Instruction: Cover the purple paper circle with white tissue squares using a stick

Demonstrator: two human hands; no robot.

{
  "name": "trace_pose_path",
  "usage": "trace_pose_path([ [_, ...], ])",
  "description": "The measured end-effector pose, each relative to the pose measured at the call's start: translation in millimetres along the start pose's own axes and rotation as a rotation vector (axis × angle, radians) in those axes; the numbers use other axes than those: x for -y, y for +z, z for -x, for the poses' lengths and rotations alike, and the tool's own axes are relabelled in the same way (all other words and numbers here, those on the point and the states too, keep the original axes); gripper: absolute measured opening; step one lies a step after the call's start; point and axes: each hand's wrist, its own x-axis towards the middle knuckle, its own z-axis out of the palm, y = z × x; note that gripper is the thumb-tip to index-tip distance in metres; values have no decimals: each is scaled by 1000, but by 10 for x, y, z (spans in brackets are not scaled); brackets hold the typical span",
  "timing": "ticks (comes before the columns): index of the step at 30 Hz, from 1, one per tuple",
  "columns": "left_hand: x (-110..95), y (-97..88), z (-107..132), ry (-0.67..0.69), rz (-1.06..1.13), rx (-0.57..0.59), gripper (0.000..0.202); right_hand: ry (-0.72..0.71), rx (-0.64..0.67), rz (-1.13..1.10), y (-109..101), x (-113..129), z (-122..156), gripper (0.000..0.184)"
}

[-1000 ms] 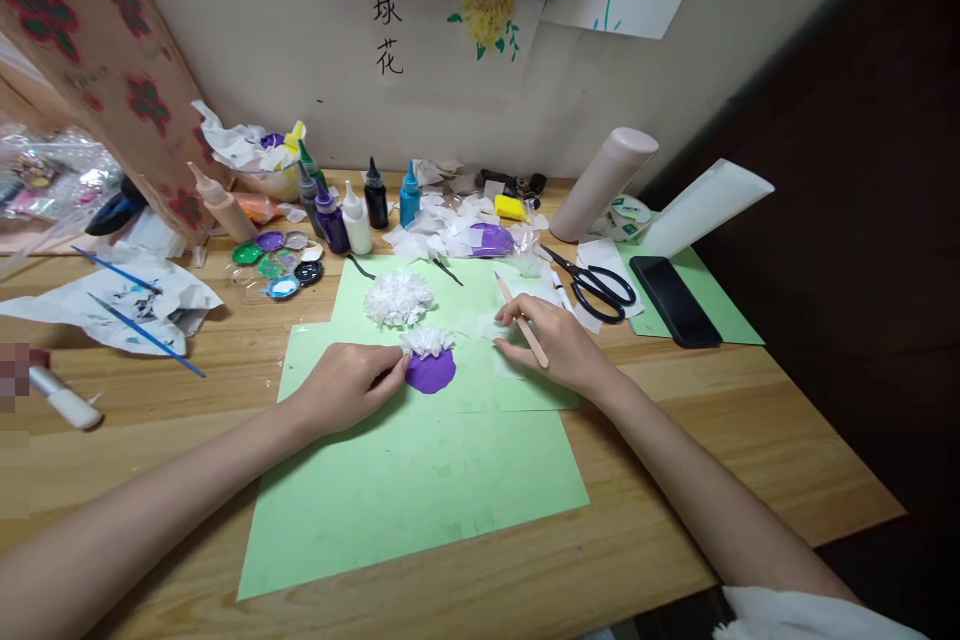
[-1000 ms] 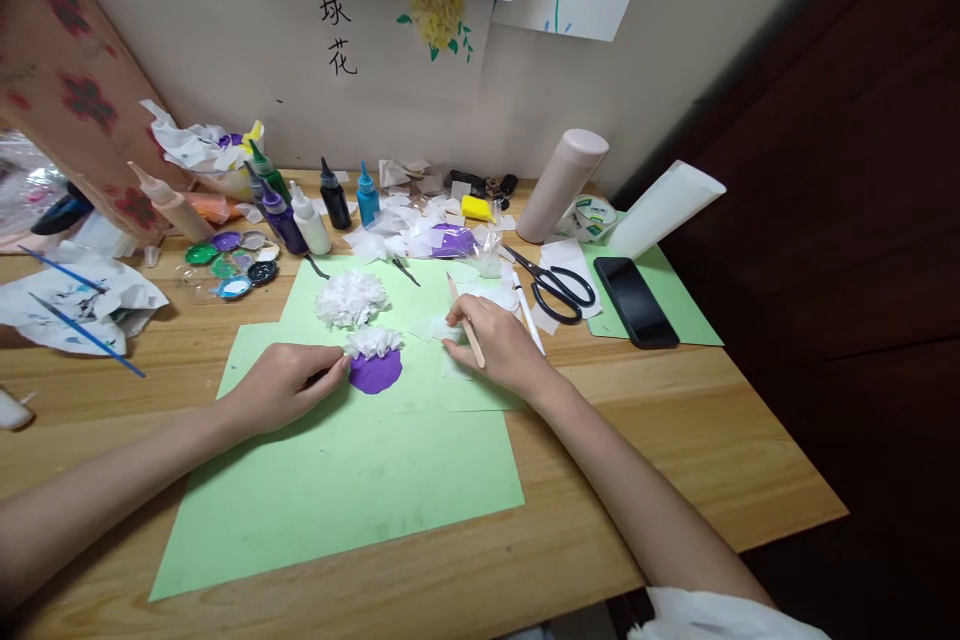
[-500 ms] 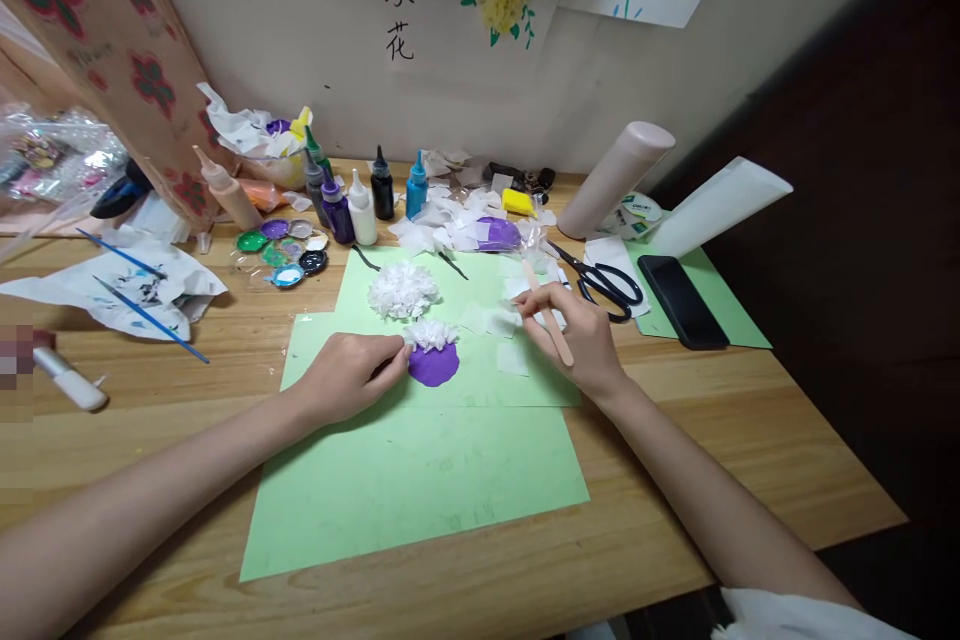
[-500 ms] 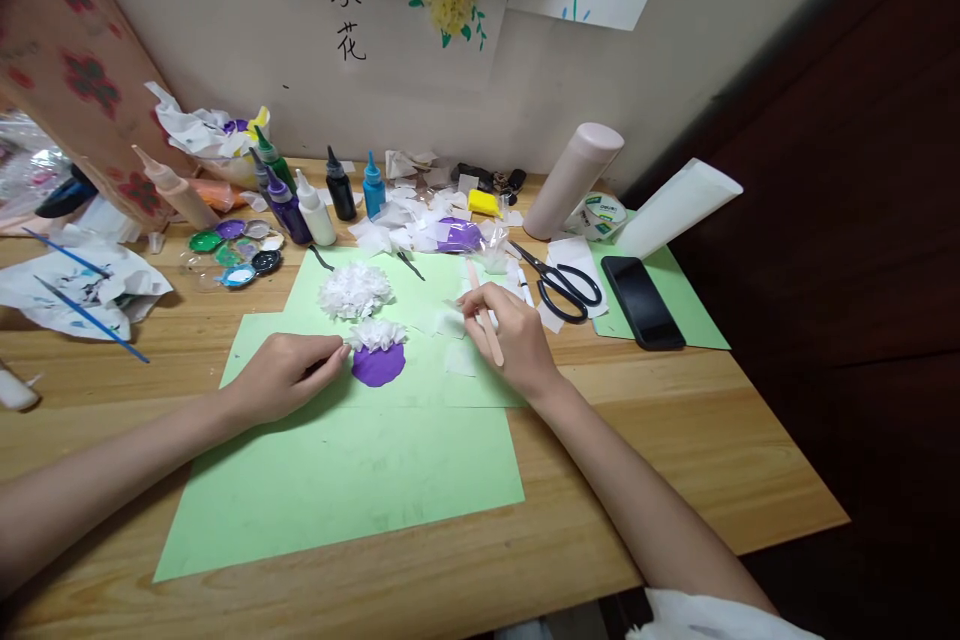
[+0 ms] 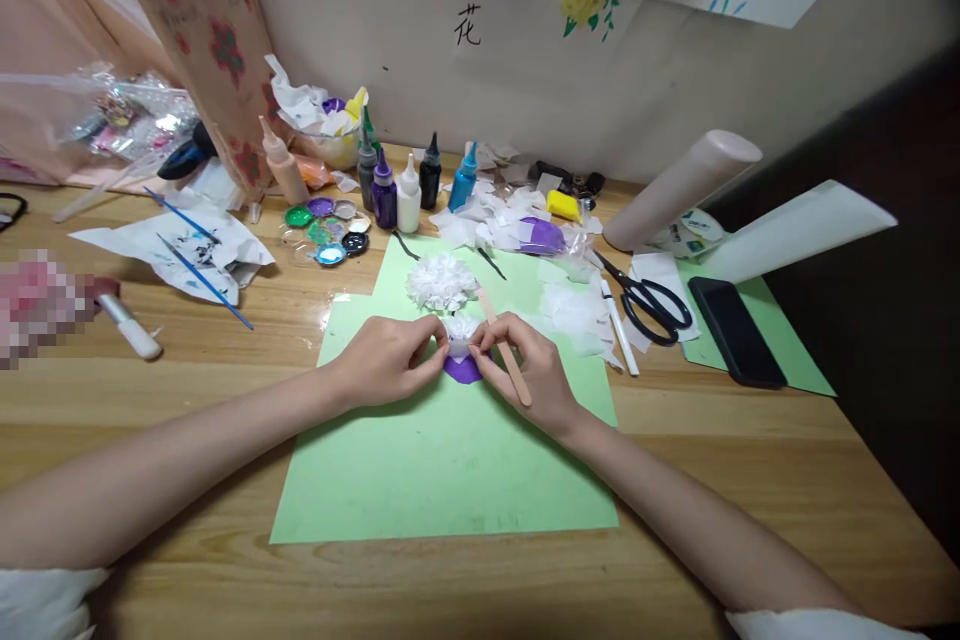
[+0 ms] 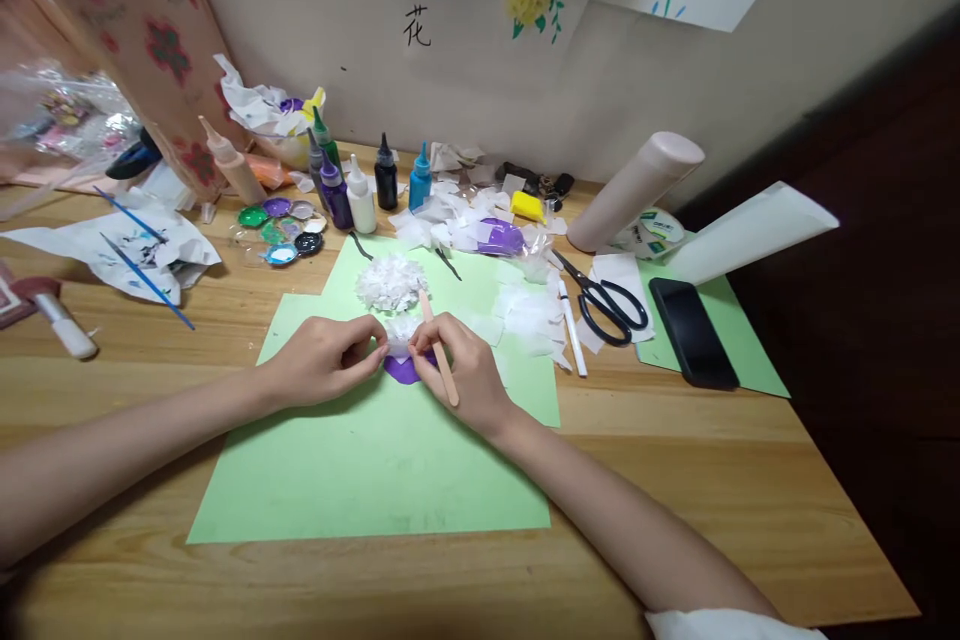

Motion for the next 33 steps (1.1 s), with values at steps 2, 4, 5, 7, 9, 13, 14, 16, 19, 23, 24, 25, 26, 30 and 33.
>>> trace_pose_path([
  [2,6,15,-4,-22,-27,1,17,-71,-62,87,-18,2,19,5],
  [4,10,22,-7,-39,-43,8,17,-216,-135,123,-49,18,52,14],
  [5,10,23,-9,-48,-44,12,18,-306,-145,117,-66,26,71,22],
  [7,8,20,-14,-65,-39,17,18,-461,-90,101,-95,39,107,34],
  [9,6,17,-19,-80,-32,19,19,-524,4,132,-110,42,130,40],
  [13,3,18,-25,-87,-43,18,18,-507,68,200,-87,24,117,40],
  [14,4,20,-26,-88,-46,17,18,-504,76,206,-76,17,106,39],
  [16,5,23,-28,-91,-50,18,18,-496,96,219,-57,3,85,37],
  [19,6,25,-32,-94,-53,20,19,-475,113,233,-42,-10,68,36],
  [23,8,25,-35,-95,-58,35,17,-430,137,220,-30,-9,58,34],
  [24,9,25,-35,-95,-58,42,17,-413,142,209,-25,-5,54,35],
  [25,9,24,-34,-93,-59,47,17,-391,145,196,-20,-1,50,35],
  [26,9,24,-34,-91,-60,49,17,-363,144,180,-14,4,45,36],
  [30,11,27,-34,-92,-69,41,19,-200,107,84,12,53,4,40],
  [33,15,30,-32,-83,-72,42,21,-23,96,29,25,128,-87,43],
])
